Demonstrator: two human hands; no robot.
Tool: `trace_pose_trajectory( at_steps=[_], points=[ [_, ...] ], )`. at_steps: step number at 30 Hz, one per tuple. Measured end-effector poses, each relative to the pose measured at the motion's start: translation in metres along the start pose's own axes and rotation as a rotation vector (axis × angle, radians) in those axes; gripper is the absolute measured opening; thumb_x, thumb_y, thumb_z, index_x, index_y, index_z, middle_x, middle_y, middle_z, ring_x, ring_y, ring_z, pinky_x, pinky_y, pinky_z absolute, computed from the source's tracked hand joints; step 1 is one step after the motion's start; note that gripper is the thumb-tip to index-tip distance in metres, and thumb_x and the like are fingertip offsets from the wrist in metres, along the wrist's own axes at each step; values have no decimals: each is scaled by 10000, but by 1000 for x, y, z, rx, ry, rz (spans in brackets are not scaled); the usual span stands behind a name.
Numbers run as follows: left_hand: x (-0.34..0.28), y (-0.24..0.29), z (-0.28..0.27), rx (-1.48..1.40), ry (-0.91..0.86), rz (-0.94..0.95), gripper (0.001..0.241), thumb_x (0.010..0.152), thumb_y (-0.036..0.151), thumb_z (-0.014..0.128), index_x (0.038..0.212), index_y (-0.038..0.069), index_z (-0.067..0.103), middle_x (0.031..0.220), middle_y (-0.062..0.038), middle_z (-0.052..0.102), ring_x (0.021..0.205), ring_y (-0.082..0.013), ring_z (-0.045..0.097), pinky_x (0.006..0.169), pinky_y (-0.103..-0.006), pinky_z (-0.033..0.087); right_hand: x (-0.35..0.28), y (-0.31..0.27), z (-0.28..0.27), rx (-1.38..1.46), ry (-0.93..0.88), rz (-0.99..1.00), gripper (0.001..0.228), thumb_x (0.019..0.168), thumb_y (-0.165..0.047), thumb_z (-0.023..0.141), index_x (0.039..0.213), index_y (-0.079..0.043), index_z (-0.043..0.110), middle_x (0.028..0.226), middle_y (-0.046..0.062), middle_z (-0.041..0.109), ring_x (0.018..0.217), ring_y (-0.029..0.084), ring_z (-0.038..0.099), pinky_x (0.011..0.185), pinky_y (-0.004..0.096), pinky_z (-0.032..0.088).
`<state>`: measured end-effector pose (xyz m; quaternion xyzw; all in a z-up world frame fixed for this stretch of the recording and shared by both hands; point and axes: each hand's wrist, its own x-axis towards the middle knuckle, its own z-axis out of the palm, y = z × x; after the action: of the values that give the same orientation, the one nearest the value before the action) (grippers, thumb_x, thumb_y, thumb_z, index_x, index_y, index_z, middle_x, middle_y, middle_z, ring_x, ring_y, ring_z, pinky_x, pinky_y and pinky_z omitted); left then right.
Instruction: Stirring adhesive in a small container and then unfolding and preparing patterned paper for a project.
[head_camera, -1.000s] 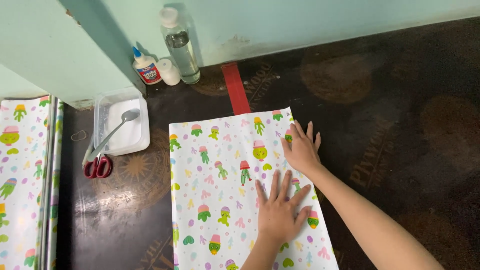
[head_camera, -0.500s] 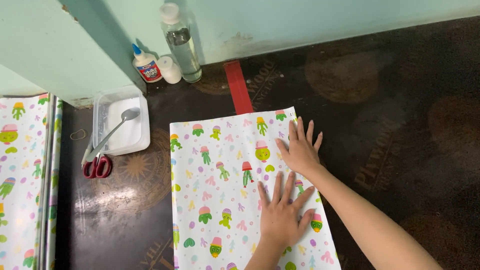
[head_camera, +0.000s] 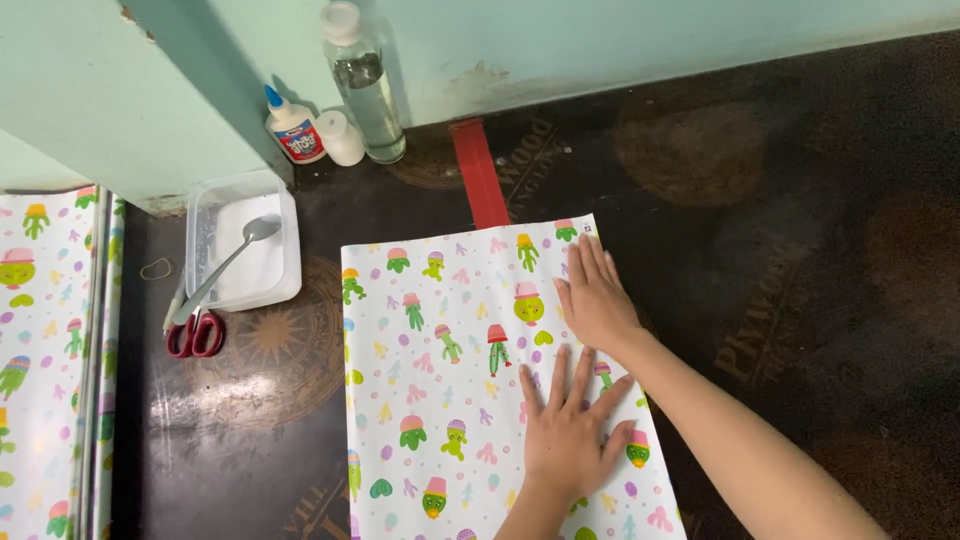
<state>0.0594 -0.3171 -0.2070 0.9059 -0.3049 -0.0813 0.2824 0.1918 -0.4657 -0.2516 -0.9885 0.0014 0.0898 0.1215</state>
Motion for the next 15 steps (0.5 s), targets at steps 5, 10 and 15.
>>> trace_pose_trajectory(
  at_steps=[5, 10, 15],
  points=[
    [2, -6, 8, -107, -14, -54, 698, 933, 630, 412, 1474, 197, 497, 1628, -140, 315, 1553, -368, 74, 1168, -680, -63, -22, -1, 7, 216, 3, -124, 605, 1072, -276, 268, 1574, 25, 118, 1683, 196, 24, 1562, 325, -25, 1262, 467, 25],
    [5, -7, -3, -559, 318, -176, 478, 798, 122, 458, 1254, 40, 574, 1392, -143, 621, 1437, -357, 442, 1208, -616, 72, -82, 0, 29, 499, 145, -130, 532, 1071, -285, 266, 1536, -37, 339, 1666, 117, 225, 1562, 285, 128, 1254, 451, 94],
    [8, -2, -10, -866, 395, -443, 614, 1013, 452, 263, 1422, 49, 480, 1439, -139, 605, 1418, -293, 466, 1223, -445, 217, -128, -14, 43, -101, 396, -202, 631, 1047, -355, 343, 1574, -18, 261, 1670, 135, 244, 1568, 297, 169, 1270, 432, 176]
  ],
)
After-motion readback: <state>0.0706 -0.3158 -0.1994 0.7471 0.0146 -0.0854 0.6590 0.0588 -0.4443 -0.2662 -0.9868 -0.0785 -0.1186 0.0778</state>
